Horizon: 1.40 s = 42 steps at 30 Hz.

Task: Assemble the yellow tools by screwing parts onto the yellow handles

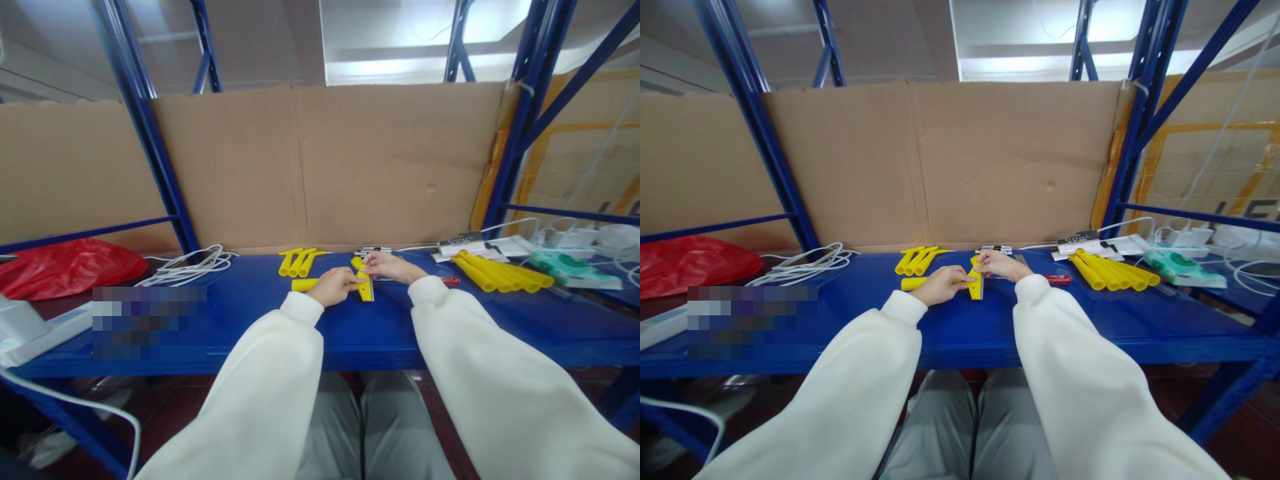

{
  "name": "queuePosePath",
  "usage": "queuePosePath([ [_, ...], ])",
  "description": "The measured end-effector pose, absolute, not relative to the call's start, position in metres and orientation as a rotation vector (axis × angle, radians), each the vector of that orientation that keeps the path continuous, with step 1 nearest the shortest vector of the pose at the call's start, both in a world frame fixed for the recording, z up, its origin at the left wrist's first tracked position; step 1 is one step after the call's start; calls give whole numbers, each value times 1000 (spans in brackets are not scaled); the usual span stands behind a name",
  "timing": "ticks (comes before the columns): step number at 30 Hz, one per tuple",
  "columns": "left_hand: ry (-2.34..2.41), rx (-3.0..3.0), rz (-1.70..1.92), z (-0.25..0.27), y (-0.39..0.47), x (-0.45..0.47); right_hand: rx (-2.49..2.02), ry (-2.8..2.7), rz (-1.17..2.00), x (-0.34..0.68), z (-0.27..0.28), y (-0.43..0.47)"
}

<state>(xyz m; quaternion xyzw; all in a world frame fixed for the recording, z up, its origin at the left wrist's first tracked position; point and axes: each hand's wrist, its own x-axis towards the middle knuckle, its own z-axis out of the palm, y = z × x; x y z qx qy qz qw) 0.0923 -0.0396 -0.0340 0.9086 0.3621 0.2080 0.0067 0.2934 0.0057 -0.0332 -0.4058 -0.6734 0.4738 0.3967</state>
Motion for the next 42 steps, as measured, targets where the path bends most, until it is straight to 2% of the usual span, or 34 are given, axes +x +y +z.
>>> queuePosePath([
  [7, 1166, 2804, 760, -37, -34, 91, -1057, -1585, 1183, 282, -32, -3],
  [15, 1384, 2738, 883, -34, -37, 91, -911, -1557, 1451, 277, -28, -13],
  [18, 1398, 2695, 883, -32, -41, 93, -909, -1527, 1455, 276, -29, -14],
  [32, 1599, 2799, 556, -35, -52, 97, -967, -1530, 1389, 273, -33, -12],
  [35, 1661, 2770, 636, -29, -56, 99, -998, -1519, 1255, 277, -25, -9],
  [42, 1855, 2554, 880, -19, -57, 93, -1235, -1545, 623, 315, -16, 3],
])
